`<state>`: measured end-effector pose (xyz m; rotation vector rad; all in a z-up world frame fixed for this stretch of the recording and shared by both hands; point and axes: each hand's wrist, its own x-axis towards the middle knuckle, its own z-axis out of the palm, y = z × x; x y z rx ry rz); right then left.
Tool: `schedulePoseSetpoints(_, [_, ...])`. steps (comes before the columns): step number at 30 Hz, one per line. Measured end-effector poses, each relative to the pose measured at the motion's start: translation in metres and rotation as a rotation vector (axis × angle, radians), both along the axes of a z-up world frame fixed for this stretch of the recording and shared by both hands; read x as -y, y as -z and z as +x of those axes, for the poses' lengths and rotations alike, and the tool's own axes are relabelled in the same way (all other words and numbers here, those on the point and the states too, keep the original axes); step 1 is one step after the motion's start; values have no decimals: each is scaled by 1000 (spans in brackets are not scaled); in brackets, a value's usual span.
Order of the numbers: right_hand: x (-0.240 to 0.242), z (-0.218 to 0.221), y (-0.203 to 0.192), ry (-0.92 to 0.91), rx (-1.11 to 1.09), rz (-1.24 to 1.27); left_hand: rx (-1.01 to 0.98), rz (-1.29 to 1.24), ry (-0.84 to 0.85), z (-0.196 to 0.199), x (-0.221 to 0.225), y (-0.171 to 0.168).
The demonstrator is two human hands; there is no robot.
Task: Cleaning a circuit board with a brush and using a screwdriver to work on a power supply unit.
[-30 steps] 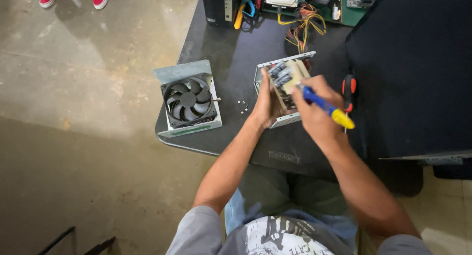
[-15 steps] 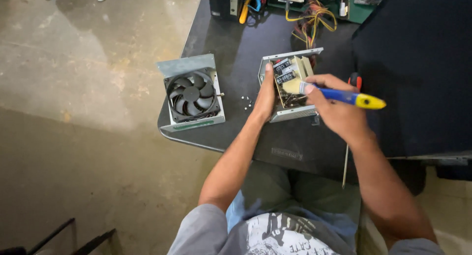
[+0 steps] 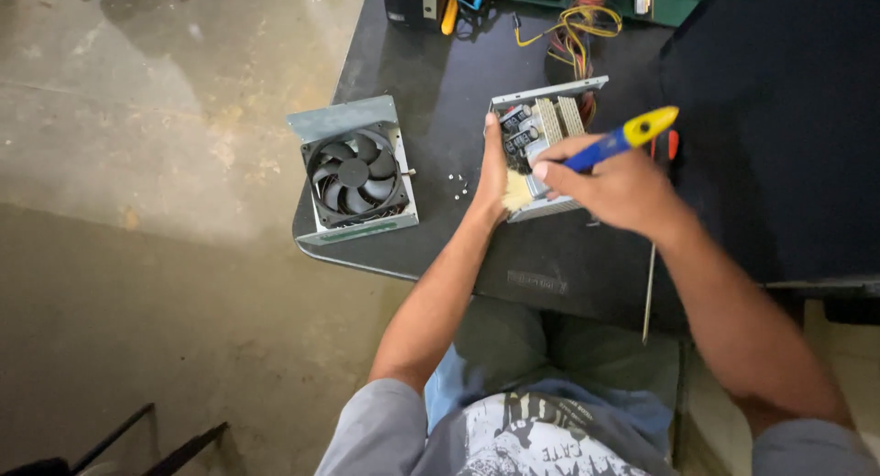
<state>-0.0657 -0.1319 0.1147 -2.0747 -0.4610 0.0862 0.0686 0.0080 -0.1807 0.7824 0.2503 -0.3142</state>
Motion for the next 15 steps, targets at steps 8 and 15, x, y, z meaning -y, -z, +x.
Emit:
schedulePoseSetpoints(8, [-6,-3,10,18,350,-176,6,24,-11,-56,9,-139])
schedulePoseSetpoints(15, [-7,35,-17,106,488,-195,46,105,-5,-102,0,-245])
